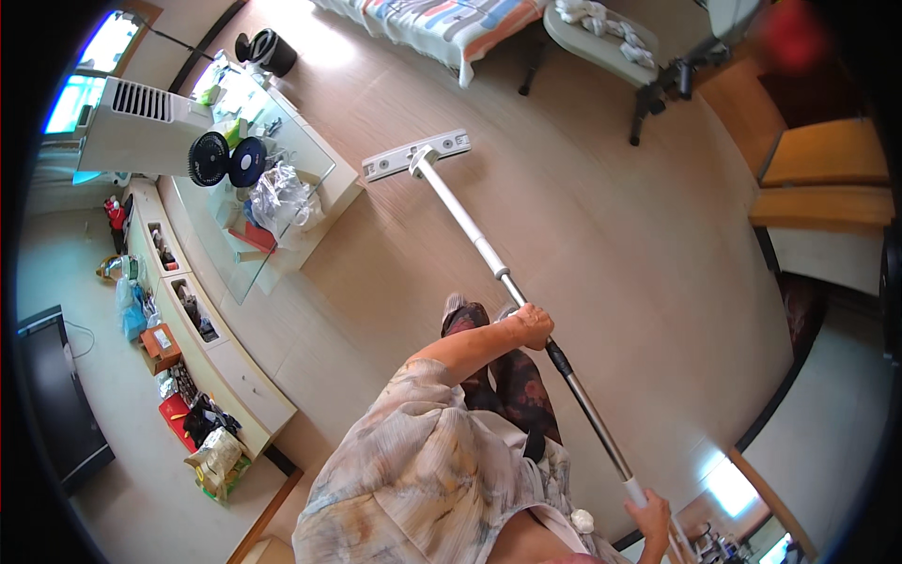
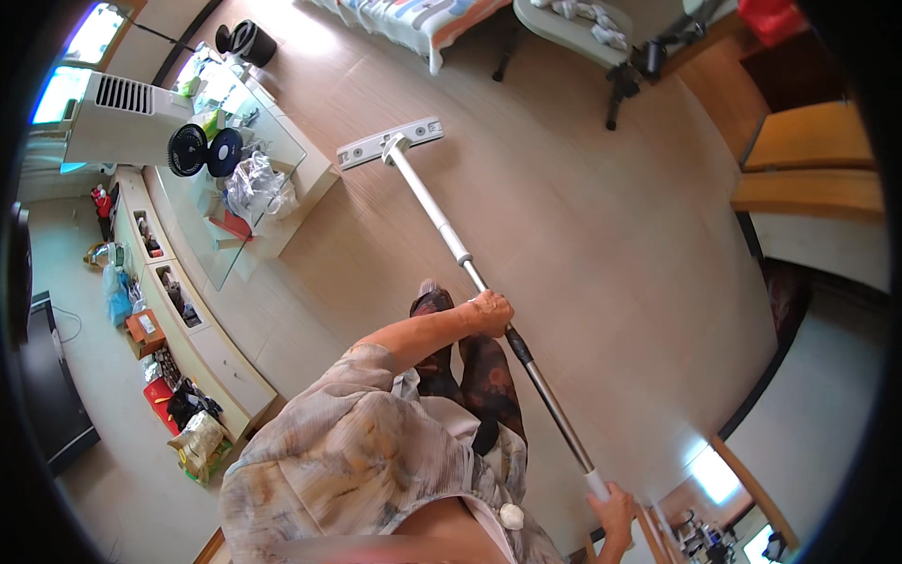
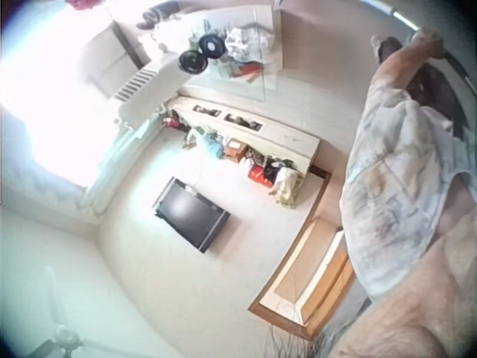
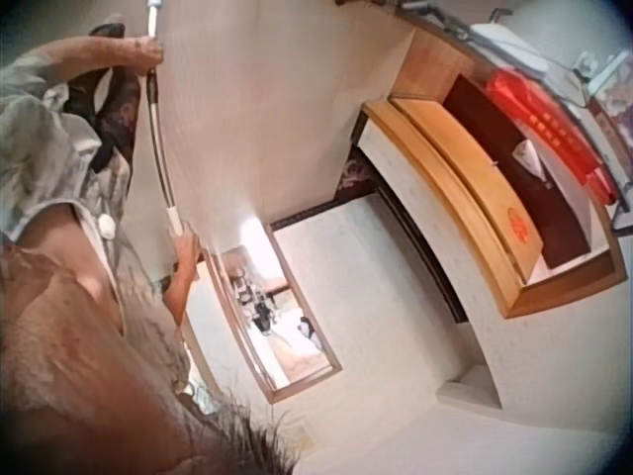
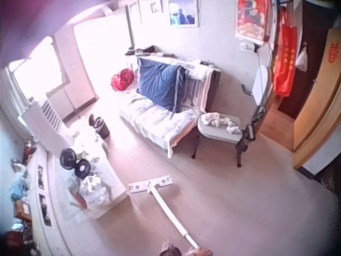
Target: The person cleans the floor throughout the room and hallway using a flat mop.
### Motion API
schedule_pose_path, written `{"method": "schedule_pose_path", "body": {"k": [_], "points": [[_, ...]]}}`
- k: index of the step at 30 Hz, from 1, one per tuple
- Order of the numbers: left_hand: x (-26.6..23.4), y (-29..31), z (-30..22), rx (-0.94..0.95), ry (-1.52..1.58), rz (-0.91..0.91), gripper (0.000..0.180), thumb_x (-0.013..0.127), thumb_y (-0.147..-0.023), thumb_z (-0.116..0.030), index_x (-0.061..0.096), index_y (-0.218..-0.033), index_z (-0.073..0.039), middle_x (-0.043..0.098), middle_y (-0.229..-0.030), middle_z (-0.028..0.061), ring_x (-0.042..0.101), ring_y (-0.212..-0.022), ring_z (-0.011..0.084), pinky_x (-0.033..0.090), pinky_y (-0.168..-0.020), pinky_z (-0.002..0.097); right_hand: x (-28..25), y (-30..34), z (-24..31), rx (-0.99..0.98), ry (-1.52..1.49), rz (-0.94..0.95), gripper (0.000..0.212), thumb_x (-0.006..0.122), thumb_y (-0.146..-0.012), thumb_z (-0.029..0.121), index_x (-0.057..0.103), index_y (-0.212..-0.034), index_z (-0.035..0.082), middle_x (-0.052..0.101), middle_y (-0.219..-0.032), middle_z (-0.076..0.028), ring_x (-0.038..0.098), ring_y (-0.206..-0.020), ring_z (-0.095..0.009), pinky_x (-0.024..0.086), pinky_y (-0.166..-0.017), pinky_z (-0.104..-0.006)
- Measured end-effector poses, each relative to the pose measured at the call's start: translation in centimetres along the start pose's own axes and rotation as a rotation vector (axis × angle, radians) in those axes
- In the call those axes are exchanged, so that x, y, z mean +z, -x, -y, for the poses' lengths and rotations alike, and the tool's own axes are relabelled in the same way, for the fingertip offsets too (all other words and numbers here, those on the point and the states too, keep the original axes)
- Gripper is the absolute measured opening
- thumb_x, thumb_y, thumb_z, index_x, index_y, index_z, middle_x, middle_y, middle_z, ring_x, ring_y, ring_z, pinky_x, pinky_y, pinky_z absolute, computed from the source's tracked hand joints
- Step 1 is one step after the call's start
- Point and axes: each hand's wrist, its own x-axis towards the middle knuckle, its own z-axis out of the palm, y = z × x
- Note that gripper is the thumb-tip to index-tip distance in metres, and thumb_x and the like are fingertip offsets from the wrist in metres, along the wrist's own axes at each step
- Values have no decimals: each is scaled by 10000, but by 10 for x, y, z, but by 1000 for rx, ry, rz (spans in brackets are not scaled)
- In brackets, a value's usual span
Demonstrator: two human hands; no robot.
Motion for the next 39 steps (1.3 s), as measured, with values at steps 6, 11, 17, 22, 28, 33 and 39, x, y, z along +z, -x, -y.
{"method": "schedule_pose_path", "body": {"k": [6, 11, 17, 22, 28, 33, 39], "points": [[-60, -17, 112, 9, -20, -85, 182, 609, -642, -173, 677, -732, -31, 665, -759, 136, 659, -765, 284, 514, -671, 376, -36, -49, 65, 54, -41, 199, 424, 750, -636, 337, 640, -850, -12, 644, -758, -208, 634, -741, -361, 486, -671, -423], [-122, -11, 225, -10, 27, -65, 182, 608, -654, -177, 685, -735, -34, 670, -766, 144, 666, -765, 280, 514, -668, 375, -87, -107, 179, 30, -126, 244, 420, 729, -666, 383, 648, -774, -15, 636, -710, -202, 633, -703, -366, 487, -651, -426], [-219, 9, 380, -183, -30, -26, 164, 629, -662, -189, 695, -745, -64, 677, -770, 126, 672, -761, 264, 519, -641, 369, -140, -187, 352, -138, 0, 141, 438, 718, -694, 436, 657, -792, 13, 632, -712, -205, 623, -686, -376, 480, -637, -436], [-260, 16, 590, -373, -102, -250, 112, 642, -652, -152, 665, -717, -65, 661, -776, 125, 668, -727, 277, 530, -582, 395, -175, -278, 548, -256, -30, 90, 427, 707, -720, 412, 610, -748, -3, 600, -653, -192, 597, -615, -350, 451, -571, -417], [-327, 51, 721, -639, -289, -312, 132, 600, -779, -109, 630, -896, -56, 598, -967, 56, 555, -1046, 216, 539, -743, 385, -166, -344, 719, -352, -121, 169, 441, 663, -760, 442, 570, -774, 12, 606, -704, -221, 589, -695, -414, 446, -614, -469], [-341, 46, 722, -788, -117, -476, 303, 591, -786, -65, 553, -1086, -77, 493, -1199, 41, 407, -1224, 223, 525, -827, 376, -166, -357, 757, -374, -215, 206, 434, 634, -791, 423, 563, -772, -5, 607, -711, -223, 588, -691, -415, 444, -623, -464], [-312, 40, 688, -747, 35, -673, 339, 597, -793, -87, 541, -1123, -140, 448, -1305, 51, 371, -1280, 258, 508, -859, 440, -176, -324, 686, -292, -208, 278, 411, 640, -792, 392, 572, -784, -14, 598, -693, -216, 586, -668, -390, 442, -607, -441]]}}
